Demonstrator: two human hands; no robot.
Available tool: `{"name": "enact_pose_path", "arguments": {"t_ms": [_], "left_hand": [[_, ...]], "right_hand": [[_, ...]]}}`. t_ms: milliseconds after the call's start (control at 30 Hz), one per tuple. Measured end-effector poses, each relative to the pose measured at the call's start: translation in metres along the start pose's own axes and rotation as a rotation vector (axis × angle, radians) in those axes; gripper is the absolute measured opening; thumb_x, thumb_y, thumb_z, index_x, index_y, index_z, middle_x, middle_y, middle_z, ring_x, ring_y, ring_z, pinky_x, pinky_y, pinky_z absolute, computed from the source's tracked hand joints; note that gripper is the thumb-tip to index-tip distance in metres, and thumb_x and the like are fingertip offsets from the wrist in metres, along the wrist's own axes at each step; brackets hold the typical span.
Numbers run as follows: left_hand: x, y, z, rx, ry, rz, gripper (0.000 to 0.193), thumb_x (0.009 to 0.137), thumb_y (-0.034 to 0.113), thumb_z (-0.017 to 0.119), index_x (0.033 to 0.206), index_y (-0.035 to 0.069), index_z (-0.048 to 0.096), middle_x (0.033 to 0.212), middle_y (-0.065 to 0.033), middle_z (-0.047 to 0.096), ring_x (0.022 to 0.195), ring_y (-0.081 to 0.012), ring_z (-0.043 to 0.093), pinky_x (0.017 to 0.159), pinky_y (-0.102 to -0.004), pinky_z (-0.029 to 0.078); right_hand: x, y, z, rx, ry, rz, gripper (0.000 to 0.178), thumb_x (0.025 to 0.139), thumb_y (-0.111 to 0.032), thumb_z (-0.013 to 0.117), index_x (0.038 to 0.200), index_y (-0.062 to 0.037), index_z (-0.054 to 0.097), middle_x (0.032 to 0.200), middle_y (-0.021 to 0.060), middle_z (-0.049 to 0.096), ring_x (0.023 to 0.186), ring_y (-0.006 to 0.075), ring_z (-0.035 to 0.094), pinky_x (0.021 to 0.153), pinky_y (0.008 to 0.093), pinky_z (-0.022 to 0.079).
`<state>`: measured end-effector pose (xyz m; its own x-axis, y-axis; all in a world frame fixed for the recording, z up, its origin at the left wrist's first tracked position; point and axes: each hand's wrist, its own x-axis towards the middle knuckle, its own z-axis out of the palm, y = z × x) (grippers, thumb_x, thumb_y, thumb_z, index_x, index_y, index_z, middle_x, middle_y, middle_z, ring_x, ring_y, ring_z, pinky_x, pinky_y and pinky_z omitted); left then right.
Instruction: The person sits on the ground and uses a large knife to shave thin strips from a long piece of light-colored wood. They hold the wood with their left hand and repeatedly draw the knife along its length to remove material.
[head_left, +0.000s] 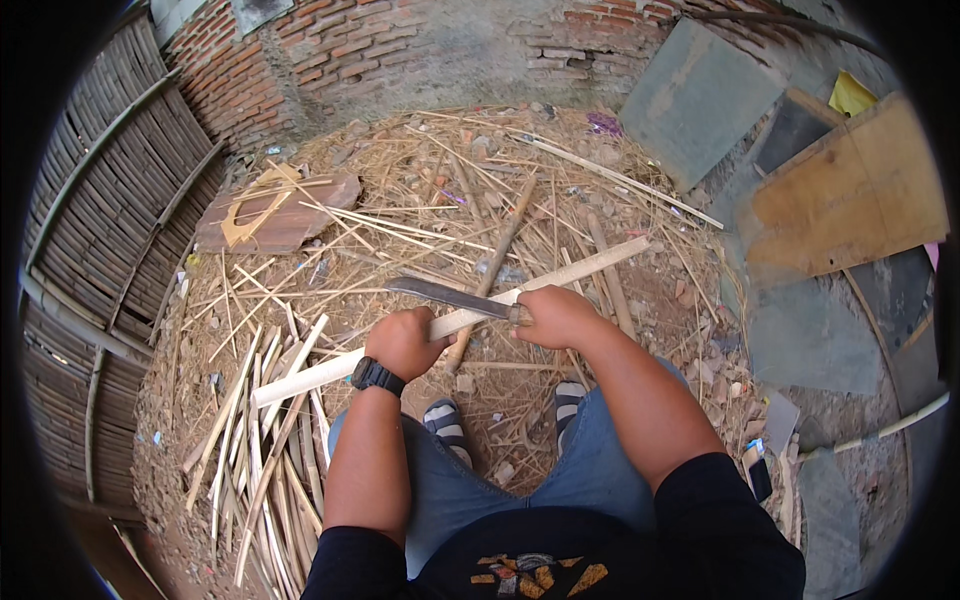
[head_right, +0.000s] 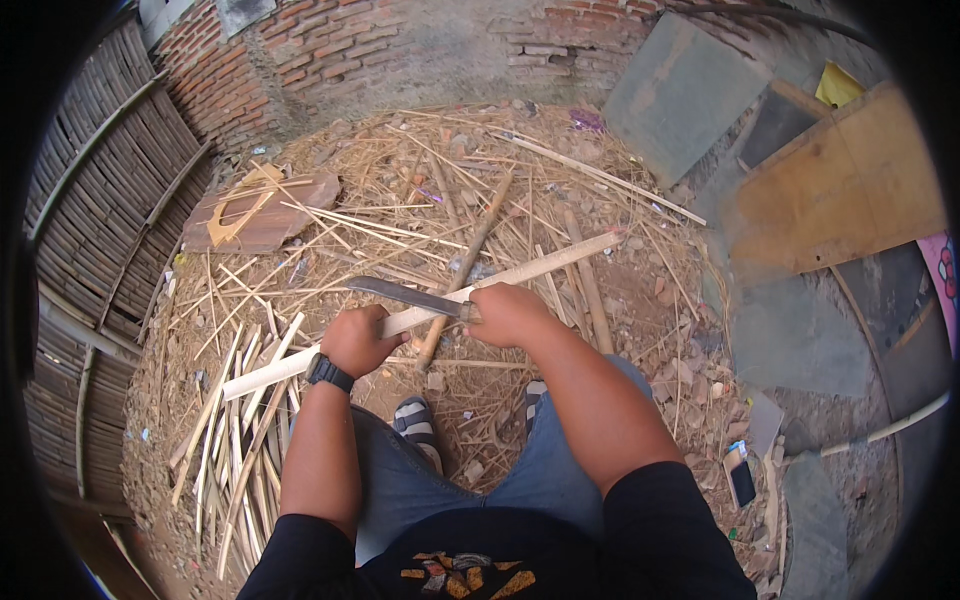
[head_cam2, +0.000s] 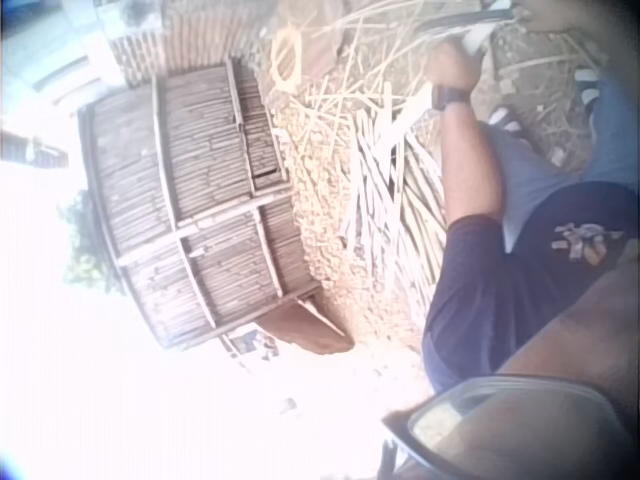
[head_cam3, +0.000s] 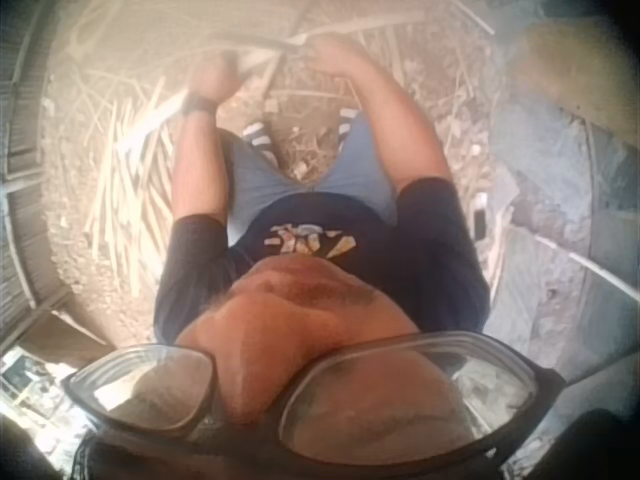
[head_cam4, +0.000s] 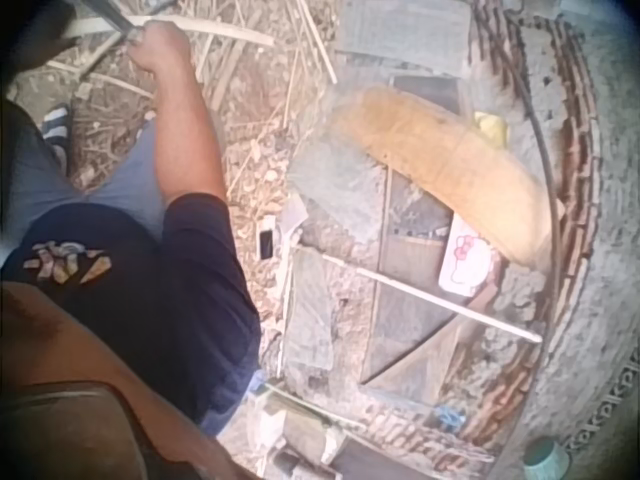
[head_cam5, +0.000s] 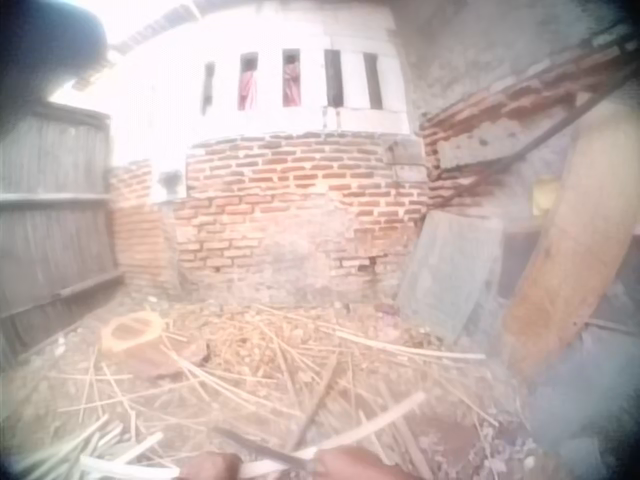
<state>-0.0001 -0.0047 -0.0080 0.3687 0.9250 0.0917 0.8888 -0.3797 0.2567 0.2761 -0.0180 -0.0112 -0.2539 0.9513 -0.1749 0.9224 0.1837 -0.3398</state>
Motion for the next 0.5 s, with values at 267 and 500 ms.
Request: {"name": "enact_pose_path", "arguments": {"t_ms": [267,500], "left_hand": [[0.0023,0.0016,-0.0005,0.008,-0.054,-0.028,0.048,0.080,0.051,0.086,0.096,0.007,0.074,0.090,-0.0193,0.075,0.087,-0.0404,0.073,0.078,-0.0498,0.059],[0.0010,0.0027,-0.0003,0.026,-0.063,0.003,0.049,0.082,0.051,0.083,0.092,0.005,0.073,0.088,-0.0203,0.075,0.085,-0.0410,0.073,0.077,-0.0507,0.059]], "right_hand": [[0.0011,-0.0015,0.0019,0.012,-0.019,0.000,0.049,0.086,-0.041,0.080,0.119,-0.0057,0.072,0.115,0.0203,0.075,0.111,0.0388,0.071,0.093,0.0496,0.057],[-0.0008,-0.0050,0.0001,0.015,-0.043,-0.004,0.051,0.086,-0.042,0.080,0.121,-0.0058,0.072,0.115,0.0194,0.075,0.111,0.0380,0.071,0.094,0.0492,0.057]]}}
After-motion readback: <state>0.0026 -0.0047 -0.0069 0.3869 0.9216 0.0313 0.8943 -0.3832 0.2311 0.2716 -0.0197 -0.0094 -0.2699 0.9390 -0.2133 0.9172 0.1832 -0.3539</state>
